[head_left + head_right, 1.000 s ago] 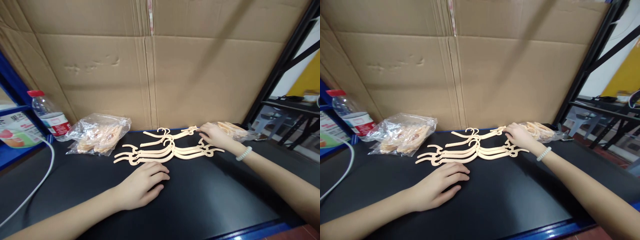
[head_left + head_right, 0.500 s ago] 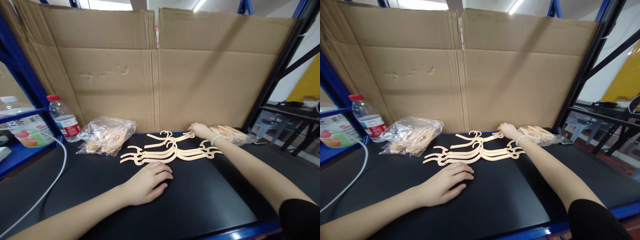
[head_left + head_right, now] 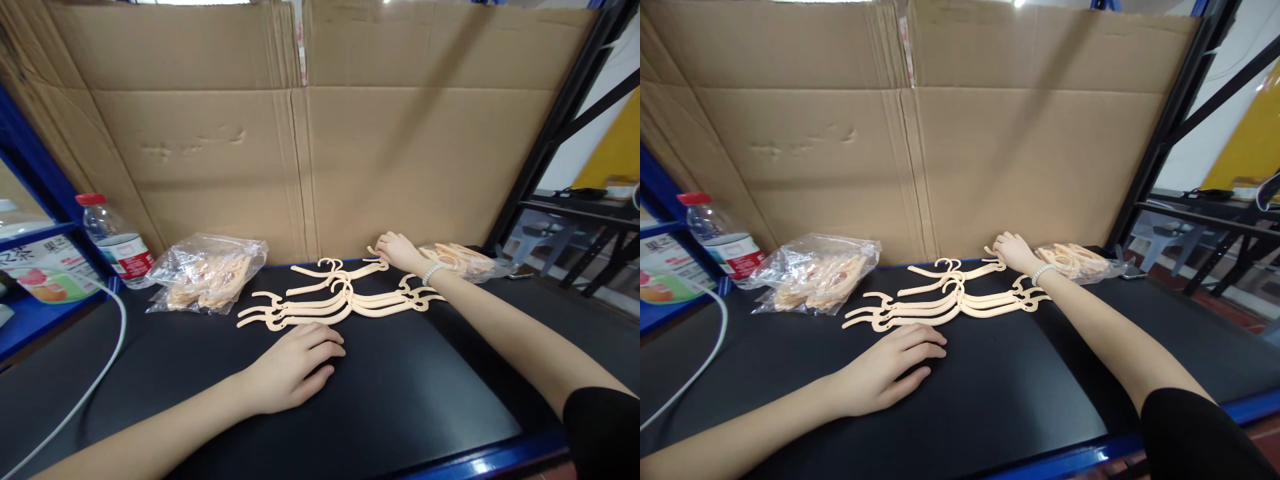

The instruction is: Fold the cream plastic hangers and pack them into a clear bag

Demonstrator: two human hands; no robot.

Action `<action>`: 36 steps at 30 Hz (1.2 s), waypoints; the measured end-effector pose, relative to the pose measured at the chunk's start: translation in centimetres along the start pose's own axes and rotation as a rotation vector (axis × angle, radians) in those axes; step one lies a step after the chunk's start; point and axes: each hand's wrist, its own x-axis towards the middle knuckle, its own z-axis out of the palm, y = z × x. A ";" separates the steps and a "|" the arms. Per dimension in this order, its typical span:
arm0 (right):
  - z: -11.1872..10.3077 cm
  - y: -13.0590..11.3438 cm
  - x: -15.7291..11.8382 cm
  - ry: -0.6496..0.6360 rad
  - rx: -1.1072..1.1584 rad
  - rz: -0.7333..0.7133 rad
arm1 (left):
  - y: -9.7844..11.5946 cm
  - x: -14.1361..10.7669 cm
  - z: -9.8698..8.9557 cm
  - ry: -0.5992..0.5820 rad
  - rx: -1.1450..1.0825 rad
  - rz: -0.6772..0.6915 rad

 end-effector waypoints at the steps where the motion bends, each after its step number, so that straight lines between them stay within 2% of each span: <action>1: -0.4 -0.1 -0.2 0.033 0.039 0.004 | 0.0 0.0 0.0 -0.005 -0.001 0.000; 6: -2.5 -1.5 -1.1 0.187 0.317 0.052 | -0.4 0.0 0.2 0.009 -0.008 -0.001; 11: -4.1 -6.6 -2.4 0.221 0.715 0.050 | 0.0 -0.1 0.6 0.140 -0.069 -0.032; 13: -4.9 -9.5 -3.3 0.199 0.846 0.018 | 0.4 0.1 0.9 0.228 -0.190 -0.139; 15: -5.8 -12.4 -4.3 0.161 0.969 -0.016 | 0.9 0.3 1.3 0.301 -0.413 -0.275; 17: -6.7 -15.0 -5.3 0.051 1.257 -0.019 | 1.1 0.6 1.6 0.350 -0.644 -0.371; 20: -7.5 -18.0 -6.6 -0.038 1.370 -0.027 | 1.2 0.8 1.7 0.364 -0.840 -0.432; 23: -7.4 -19.5 -7.0 -0.119 1.385 -0.056 | 1.1 0.9 1.4 0.328 -0.892 -0.478; 25: -7.2 -19.7 -6.6 -0.136 1.351 -0.072 | 1.1 0.8 1.3 0.319 -0.912 -0.502; 28: -6.8 -18.3 -5.1 -0.021 1.197 -0.086 | 0.9 0.8 1.3 0.342 -0.981 -0.545; 30: -6.3 -16.3 -3.8 0.052 1.016 -0.087 | 0.8 0.7 1.4 0.360 -1.026 -0.563; 32: -5.5 -13.7 -2.6 0.090 0.698 -0.109 | 0.7 0.7 1.5 0.368 -1.051 -0.561; 36: -3.3 -8.8 -1.2 0.056 0.498 -0.121 | 0.7 0.8 1.4 0.396 -1.078 -0.583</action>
